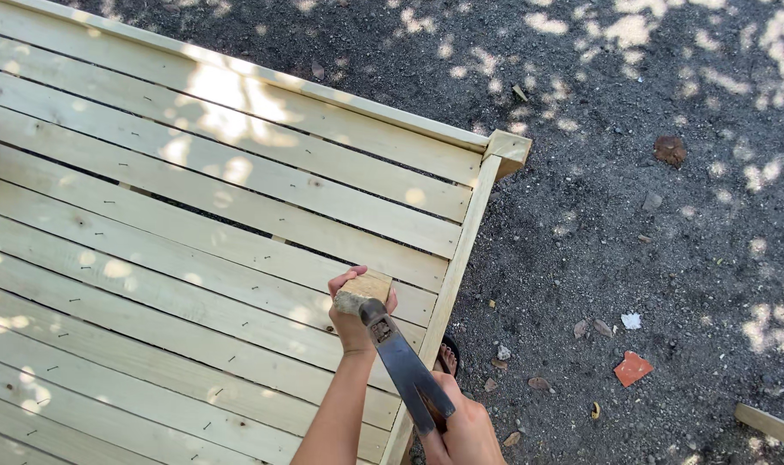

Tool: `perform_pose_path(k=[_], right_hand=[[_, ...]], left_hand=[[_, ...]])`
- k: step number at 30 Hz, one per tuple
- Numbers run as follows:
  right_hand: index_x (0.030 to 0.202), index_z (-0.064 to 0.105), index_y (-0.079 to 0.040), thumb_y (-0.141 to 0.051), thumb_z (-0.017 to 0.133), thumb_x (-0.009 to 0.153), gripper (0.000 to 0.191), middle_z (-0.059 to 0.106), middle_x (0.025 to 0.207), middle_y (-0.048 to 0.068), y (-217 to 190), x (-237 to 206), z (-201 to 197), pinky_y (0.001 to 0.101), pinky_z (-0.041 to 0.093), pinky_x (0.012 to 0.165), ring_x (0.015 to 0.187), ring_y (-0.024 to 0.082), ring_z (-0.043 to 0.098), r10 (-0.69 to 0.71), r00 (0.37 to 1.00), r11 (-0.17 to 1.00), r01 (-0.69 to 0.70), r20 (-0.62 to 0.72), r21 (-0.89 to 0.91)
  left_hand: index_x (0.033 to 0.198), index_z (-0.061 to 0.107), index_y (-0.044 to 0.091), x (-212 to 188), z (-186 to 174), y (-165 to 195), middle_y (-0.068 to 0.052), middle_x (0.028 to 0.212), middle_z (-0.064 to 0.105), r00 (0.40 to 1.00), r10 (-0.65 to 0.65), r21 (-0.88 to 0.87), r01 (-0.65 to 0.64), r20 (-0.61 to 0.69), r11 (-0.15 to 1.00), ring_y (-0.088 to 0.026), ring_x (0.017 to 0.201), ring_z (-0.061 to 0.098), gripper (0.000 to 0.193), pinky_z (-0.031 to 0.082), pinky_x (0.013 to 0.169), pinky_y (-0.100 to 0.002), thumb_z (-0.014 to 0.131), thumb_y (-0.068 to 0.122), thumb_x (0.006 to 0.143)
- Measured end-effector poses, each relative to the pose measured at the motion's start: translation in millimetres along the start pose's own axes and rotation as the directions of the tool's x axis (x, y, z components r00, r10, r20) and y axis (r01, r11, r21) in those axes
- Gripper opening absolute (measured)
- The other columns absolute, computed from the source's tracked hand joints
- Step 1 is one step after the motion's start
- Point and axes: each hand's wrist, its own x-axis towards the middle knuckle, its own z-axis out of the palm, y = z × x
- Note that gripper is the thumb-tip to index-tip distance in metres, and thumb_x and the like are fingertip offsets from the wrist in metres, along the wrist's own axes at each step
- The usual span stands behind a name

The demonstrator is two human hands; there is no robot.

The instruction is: The person hammers nails into a slatted wooden frame laid on the ground, using a claw hammer while holding a small wood block as a guide or brace. They reposition the block and hammer at different spots across the slats, pressing slats down with a hand between strikes.

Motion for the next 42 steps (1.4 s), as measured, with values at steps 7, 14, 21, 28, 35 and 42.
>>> perform_pose_path(k=[7,14,21,28,35,42], right_hand=[[0.125,0.052,0.000,-0.015,0.064,0.095,0.036,0.063,0.072,0.011,37,26,73,0.0330,0.047,0.046,0.051,0.017,0.059,0.219,0.890,0.891,-0.015,-0.400,0.453],[0.111,0.052,-0.001,-0.016,0.065,0.095,0.025,0.057,0.054,0.006,36,39,130,0.0322,0.043,0.034,0.035,0.014,0.054,0.585,0.754,0.743,-0.352,-0.298,0.569],[0.104,0.052,0.003,-0.025,0.059,0.103,0.029,0.051,0.057,0.004,42,38,131,0.0308,0.040,0.035,0.039,0.012,0.047,0.502,0.822,0.716,-0.220,-0.269,0.662],[0.120,0.055,0.002,-0.020,0.062,0.095,0.035,0.066,0.076,0.006,51,-2,107,0.0292,0.051,0.048,0.055,0.017,0.062,-0.031,0.920,0.916,0.183,-0.392,0.356],[0.130,0.055,0.001,-0.020,0.070,0.089,0.049,0.076,0.094,0.010,77,-7,107,0.0268,0.062,0.077,0.087,0.017,0.080,-0.209,0.957,0.975,0.219,-0.202,0.031],[0.146,0.046,-0.002,-0.017,0.073,0.085,0.068,0.073,0.076,0.007,74,-9,132,0.0267,0.051,0.053,0.055,0.010,0.061,0.322,0.878,0.875,-0.134,-0.354,0.465]], left_hand=[[0.116,0.048,0.009,4,-5,5,-0.005,0.119,0.064,0.997,-0.061,0.004,0.060,0.045,0.998,-0.012,0.096,0.065,0.067,0.059,0.082,-0.028,0.093,0.012,0.066],[0.114,0.048,0.010,14,-11,4,-0.005,0.112,0.067,0.997,-0.045,0.102,0.038,0.062,0.994,-0.016,0.093,0.067,0.067,0.060,0.083,-0.030,0.093,0.021,0.066],[0.113,0.046,0.010,5,-17,0,-0.004,0.114,0.066,0.995,-0.017,0.139,0.004,0.094,0.990,-0.016,0.097,0.065,0.066,0.058,0.086,-0.031,0.094,0.021,0.068],[0.111,0.047,0.010,0,-11,-3,-0.004,0.112,0.066,0.997,0.005,0.149,-0.016,0.078,0.989,-0.015,0.096,0.066,0.064,0.057,0.087,-0.030,0.093,0.017,0.066],[0.110,0.050,0.010,4,-6,-3,-0.004,0.112,0.063,0.997,-0.005,0.039,0.002,0.074,0.999,-0.014,0.098,0.061,0.063,0.055,0.090,-0.029,0.093,0.009,0.064],[0.110,0.048,0.010,0,-13,-10,-0.003,0.116,0.064,0.993,-0.064,0.096,0.054,0.100,0.994,-0.013,0.101,0.062,0.063,0.056,0.090,-0.028,0.093,0.011,0.065]])
